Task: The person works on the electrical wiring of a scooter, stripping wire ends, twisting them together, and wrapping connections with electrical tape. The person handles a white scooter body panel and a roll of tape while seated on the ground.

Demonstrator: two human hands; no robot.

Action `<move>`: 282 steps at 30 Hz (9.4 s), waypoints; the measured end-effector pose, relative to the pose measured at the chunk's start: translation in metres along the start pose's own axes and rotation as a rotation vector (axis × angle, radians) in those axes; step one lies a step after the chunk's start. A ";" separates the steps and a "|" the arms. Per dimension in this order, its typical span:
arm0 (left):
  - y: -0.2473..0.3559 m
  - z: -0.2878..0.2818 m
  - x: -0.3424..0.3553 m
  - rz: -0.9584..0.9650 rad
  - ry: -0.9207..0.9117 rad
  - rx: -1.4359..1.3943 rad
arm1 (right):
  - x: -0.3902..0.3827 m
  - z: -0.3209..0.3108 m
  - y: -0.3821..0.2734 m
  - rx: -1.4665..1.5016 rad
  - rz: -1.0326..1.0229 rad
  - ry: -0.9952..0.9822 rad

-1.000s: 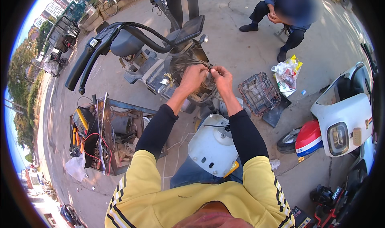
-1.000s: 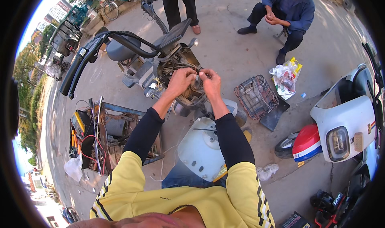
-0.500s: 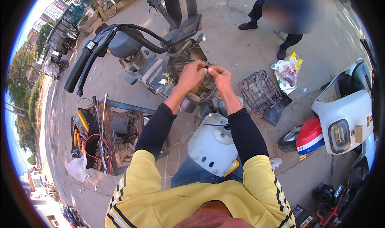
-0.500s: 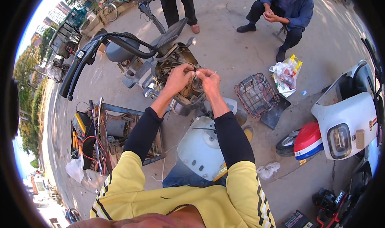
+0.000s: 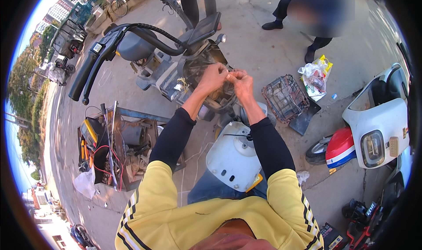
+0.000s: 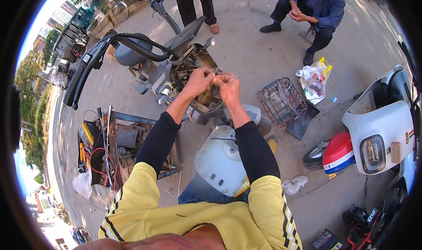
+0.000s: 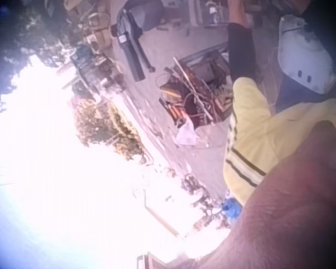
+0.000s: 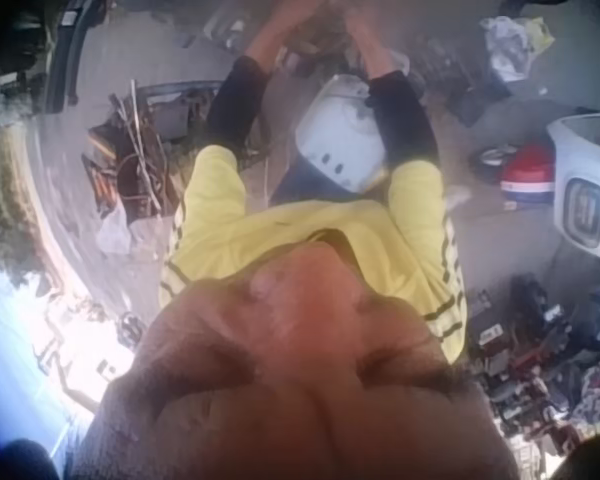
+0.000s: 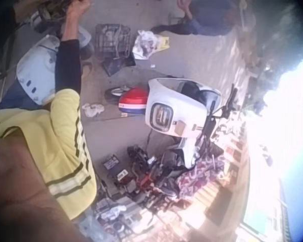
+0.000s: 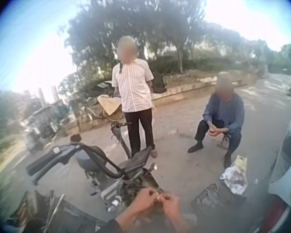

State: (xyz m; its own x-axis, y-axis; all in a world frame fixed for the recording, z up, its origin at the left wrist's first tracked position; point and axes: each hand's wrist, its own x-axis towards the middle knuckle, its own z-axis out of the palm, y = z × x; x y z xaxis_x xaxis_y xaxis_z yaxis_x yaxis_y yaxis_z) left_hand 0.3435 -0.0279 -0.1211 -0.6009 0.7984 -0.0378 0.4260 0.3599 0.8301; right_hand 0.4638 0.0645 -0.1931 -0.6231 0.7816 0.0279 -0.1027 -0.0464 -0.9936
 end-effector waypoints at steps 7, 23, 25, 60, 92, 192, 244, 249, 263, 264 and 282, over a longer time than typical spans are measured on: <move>-0.011 0.010 -0.006 -0.119 0.011 -0.347 | 0.001 0.001 0.001 0.072 0.020 -0.007; -0.011 0.017 -0.015 -0.117 0.069 -0.554 | 0.004 0.008 0.003 0.527 0.239 -0.056; -0.013 0.016 -0.015 -0.116 0.077 -0.574 | 0.002 0.009 -0.001 0.538 0.240 -0.056; 0.007 -0.013 -0.017 0.089 -0.082 -0.081 | -0.005 0.010 -0.003 0.462 0.185 0.007; 0.004 0.007 0.012 0.326 0.015 0.204 | -0.024 -0.019 -0.017 0.465 0.238 0.138; 0.002 -0.008 0.019 -0.357 -0.318 -0.318 | 0.001 -0.015 -0.019 -0.468 -0.349 0.081; 0.017 -0.016 -0.005 0.676 0.074 0.760 | -0.003 -0.020 -0.023 -0.402 -0.270 0.021; 0.014 -0.017 0.006 1.032 0.032 1.009 | -0.002 -0.019 -0.021 -0.419 -0.252 0.027; -0.012 -0.003 0.022 -0.175 -0.255 -0.244 | -0.005 -0.018 -0.022 -0.398 -0.300 0.059; -0.007 -0.002 0.010 0.143 -0.119 0.084 | -0.005 -0.018 -0.023 -0.399 -0.291 0.058; -0.003 0.015 0.023 -0.071 -0.142 0.260 | -0.001 -0.016 -0.014 -0.453 -0.364 0.061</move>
State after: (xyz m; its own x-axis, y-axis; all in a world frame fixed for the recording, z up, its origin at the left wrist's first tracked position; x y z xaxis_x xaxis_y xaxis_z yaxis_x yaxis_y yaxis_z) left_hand 0.3386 -0.0028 -0.1326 -0.5428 0.8197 -0.1829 0.5560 0.5140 0.6532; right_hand 0.4786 0.0745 -0.1805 -0.5626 0.7324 0.3833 0.0484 0.4921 -0.8692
